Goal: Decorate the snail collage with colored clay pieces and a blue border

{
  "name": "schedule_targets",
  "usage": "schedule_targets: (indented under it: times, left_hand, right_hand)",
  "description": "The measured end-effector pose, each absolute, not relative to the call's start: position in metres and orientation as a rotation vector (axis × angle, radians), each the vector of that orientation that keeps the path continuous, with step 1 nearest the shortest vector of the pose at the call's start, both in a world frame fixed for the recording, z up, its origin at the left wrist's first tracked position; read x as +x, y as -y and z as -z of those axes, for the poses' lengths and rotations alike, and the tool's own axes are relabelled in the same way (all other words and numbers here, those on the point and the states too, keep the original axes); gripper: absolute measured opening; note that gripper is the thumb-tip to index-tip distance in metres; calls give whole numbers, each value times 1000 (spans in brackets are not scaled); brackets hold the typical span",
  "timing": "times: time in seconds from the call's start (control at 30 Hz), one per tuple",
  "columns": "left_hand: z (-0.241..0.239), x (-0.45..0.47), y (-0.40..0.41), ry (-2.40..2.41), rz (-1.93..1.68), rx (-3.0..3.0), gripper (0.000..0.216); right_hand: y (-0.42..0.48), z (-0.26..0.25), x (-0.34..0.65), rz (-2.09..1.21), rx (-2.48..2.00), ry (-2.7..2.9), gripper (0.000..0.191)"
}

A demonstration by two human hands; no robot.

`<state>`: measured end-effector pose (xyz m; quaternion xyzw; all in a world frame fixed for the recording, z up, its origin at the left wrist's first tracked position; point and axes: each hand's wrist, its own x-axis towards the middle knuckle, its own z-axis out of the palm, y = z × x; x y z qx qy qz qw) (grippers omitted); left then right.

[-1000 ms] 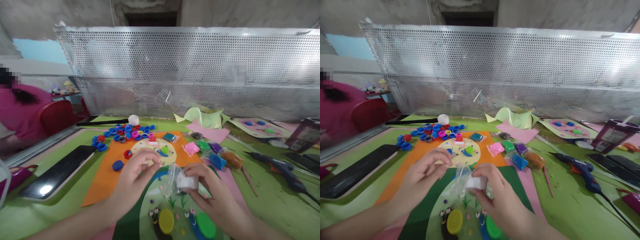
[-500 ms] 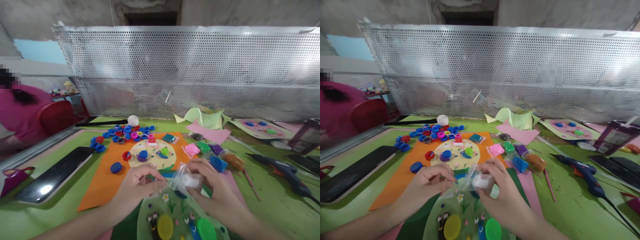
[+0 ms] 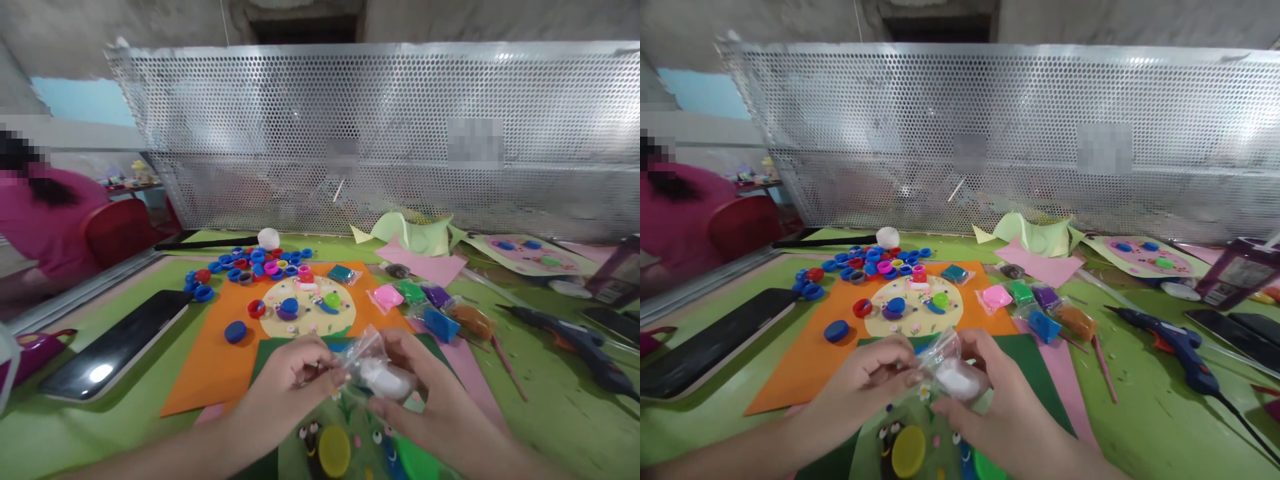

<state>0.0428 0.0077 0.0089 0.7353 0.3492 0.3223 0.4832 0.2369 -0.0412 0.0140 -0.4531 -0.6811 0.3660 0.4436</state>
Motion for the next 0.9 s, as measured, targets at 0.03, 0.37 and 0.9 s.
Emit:
schedule_targets:
  times: [0.03, 0.37, 0.9]
  left_hand:
    - [-10, 44, -7, -866, -778, 1806, 23]
    - [-18, 41, 1, -716, -796, 2145, 20]
    - [-15, 46, 4, -688, -916, 2169, 16]
  right_hand:
    - [42, -15, 237, -915, -1102, 1714, 26]
    - [41, -22, 237, -800, -1239, 1771, 27]
    - [43, -26, 235, -454, -1142, 1917, 20]
